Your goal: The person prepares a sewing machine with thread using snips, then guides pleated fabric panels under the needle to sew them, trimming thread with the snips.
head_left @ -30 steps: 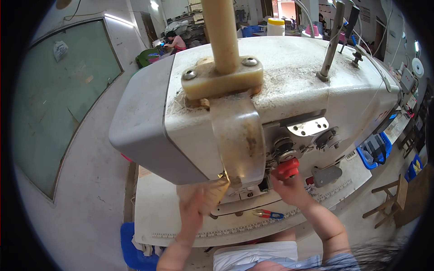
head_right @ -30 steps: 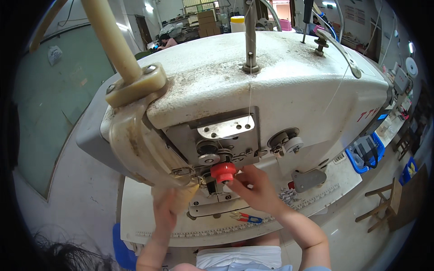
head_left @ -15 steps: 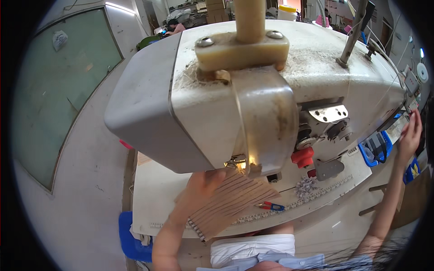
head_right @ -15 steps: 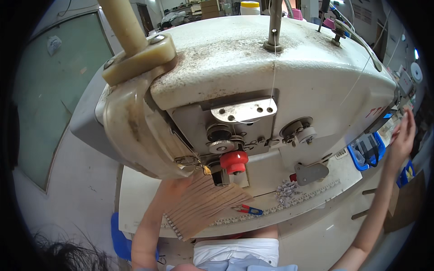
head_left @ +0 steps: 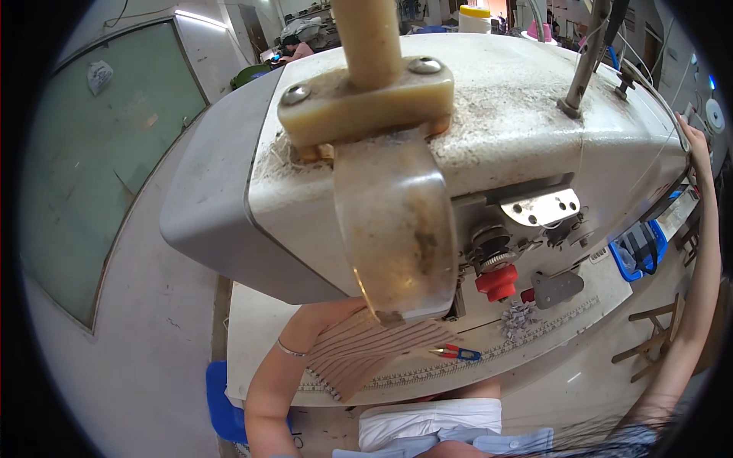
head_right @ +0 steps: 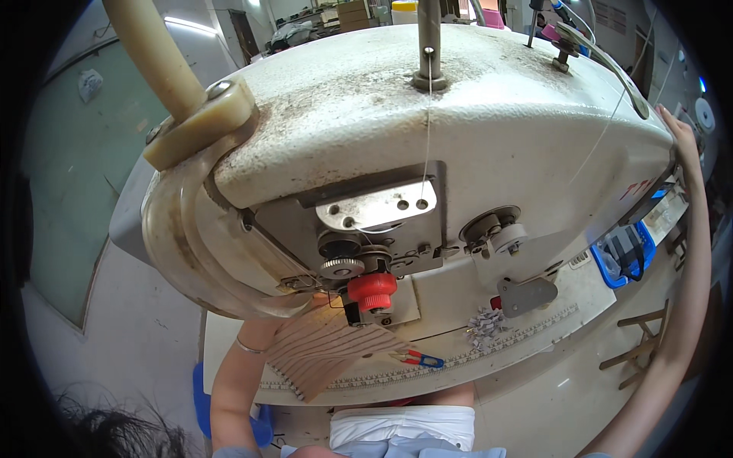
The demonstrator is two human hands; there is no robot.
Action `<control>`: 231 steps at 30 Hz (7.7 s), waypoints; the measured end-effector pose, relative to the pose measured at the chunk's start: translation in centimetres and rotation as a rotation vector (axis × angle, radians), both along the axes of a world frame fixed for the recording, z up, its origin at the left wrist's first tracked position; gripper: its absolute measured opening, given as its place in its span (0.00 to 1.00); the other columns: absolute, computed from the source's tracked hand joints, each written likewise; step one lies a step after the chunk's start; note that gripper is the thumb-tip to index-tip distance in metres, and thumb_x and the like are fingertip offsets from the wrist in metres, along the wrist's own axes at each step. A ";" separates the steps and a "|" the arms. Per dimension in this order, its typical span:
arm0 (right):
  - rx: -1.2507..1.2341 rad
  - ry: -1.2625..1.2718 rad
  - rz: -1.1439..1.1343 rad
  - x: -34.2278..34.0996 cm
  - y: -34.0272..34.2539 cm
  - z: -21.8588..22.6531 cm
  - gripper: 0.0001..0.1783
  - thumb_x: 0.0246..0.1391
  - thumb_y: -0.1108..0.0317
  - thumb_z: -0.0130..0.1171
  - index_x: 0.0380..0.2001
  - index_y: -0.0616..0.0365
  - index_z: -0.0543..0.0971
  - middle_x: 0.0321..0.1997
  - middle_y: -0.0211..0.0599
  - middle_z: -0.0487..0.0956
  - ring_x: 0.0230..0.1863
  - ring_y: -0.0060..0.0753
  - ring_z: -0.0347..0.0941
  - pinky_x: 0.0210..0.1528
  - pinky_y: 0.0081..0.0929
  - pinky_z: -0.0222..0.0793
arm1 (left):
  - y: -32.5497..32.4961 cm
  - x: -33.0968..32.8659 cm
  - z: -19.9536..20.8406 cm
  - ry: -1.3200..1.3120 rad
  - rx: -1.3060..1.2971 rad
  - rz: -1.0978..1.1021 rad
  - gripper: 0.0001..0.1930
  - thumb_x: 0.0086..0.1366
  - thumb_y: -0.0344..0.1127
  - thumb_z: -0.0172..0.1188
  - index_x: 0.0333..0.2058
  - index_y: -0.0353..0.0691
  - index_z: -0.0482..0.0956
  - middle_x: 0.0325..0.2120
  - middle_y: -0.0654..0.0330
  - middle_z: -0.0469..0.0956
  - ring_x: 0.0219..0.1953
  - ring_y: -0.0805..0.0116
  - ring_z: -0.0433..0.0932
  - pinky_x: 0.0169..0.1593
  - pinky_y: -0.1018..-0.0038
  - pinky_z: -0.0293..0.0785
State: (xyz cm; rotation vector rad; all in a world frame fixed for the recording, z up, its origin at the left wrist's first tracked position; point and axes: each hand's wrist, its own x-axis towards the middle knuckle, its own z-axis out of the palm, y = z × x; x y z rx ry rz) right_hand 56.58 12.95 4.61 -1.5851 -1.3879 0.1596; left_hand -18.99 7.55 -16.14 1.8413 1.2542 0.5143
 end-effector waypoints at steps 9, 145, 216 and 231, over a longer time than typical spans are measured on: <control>0.215 0.114 -0.104 -0.3 -0.8 -2.5 0.28 0.60 0.48 0.52 0.49 0.63 0.77 0.41 0.30 0.78 0.39 0.15 0.71 0.44 0.14 0.66 | -0.5 0.2 1.2 -0.176 -0.164 0.074 0.18 0.62 0.46 0.58 0.45 0.41 0.77 0.46 0.62 0.76 0.49 0.69 0.72 0.52 0.71 0.68; 0.472 -0.286 0.810 -49.3 -6.6 -22.0 0.16 0.33 0.74 0.67 0.31 0.54 0.75 0.46 0.42 0.71 0.38 0.48 0.70 0.36 0.39 0.69 | -4.1 4.4 -0.7 -0.685 -0.076 0.307 0.11 0.66 0.35 0.52 0.28 0.35 0.75 0.16 0.70 0.66 0.18 0.84 0.59 0.21 0.83 0.52; -0.681 0.684 0.900 -47.0 -8.6 -16.9 0.10 0.55 0.64 0.58 0.29 0.60 0.77 0.24 0.29 0.77 0.20 0.13 0.64 0.20 0.13 0.54 | -6.6 9.3 -0.9 -0.270 0.870 0.728 0.07 0.56 0.26 0.63 0.34 0.33 0.76 0.40 0.55 0.67 0.39 0.65 0.74 0.40 0.73 0.75; -0.880 0.734 0.990 -47.7 1.6 -23.5 0.11 0.52 0.64 0.58 0.30 0.59 0.68 0.24 0.30 0.71 0.24 0.20 0.66 0.29 0.19 0.64 | -5.6 6.6 -3.4 -0.538 0.697 0.456 0.11 0.55 0.28 0.66 0.36 0.34 0.75 0.43 0.56 0.66 0.40 0.64 0.72 0.43 0.71 0.73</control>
